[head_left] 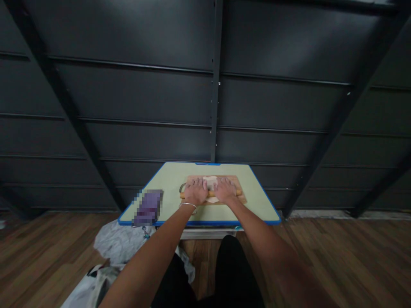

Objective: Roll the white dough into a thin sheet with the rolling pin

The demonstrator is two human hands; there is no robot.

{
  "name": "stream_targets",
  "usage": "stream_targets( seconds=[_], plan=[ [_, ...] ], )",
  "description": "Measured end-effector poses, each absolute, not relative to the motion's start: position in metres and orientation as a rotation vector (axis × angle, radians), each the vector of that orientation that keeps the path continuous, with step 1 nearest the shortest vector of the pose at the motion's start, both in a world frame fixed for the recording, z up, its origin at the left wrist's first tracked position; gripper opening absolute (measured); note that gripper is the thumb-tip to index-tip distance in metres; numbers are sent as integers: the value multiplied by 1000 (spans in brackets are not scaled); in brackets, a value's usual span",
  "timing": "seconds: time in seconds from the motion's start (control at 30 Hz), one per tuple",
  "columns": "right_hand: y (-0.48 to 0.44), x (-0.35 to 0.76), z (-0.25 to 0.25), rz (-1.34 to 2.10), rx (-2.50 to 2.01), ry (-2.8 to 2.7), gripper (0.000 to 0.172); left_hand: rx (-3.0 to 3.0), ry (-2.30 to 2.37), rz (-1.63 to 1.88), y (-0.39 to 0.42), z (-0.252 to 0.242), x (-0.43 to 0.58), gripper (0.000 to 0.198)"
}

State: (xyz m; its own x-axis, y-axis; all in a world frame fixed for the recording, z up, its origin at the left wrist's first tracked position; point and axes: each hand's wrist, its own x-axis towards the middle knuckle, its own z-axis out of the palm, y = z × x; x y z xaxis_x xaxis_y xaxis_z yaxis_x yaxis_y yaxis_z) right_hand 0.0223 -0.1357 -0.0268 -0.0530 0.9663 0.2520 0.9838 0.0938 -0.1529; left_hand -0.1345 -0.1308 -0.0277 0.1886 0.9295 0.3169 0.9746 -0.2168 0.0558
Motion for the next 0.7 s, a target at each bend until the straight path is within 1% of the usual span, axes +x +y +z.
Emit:
stream_targets(
  seconds=[0.2, 0.33, 0.5, 0.6, 0.7],
  plan=[
    [-121, 23, -18, -77, -1912, -2147, 47, -2313, -1898, -410, -121, -17, -130, 55],
    [-116, 23, -12, -123, -1912, -2138, 42, -2348, -1890, -356, -120, -9, -129, 51],
    [-114, 20, -1, -29, -1956, -2167, 42, -2384, -1888, -269, -109, -9, -129, 51],
    [-111, 19, 5, 23, -1956, -2189, 41, -2401, -1940, -279, -100, -8, -129, 52],
    [-105, 18, 7, -13, -1952, -2156, 43, -2396, -1996, -335, -94, -5, -129, 53]
  ],
)
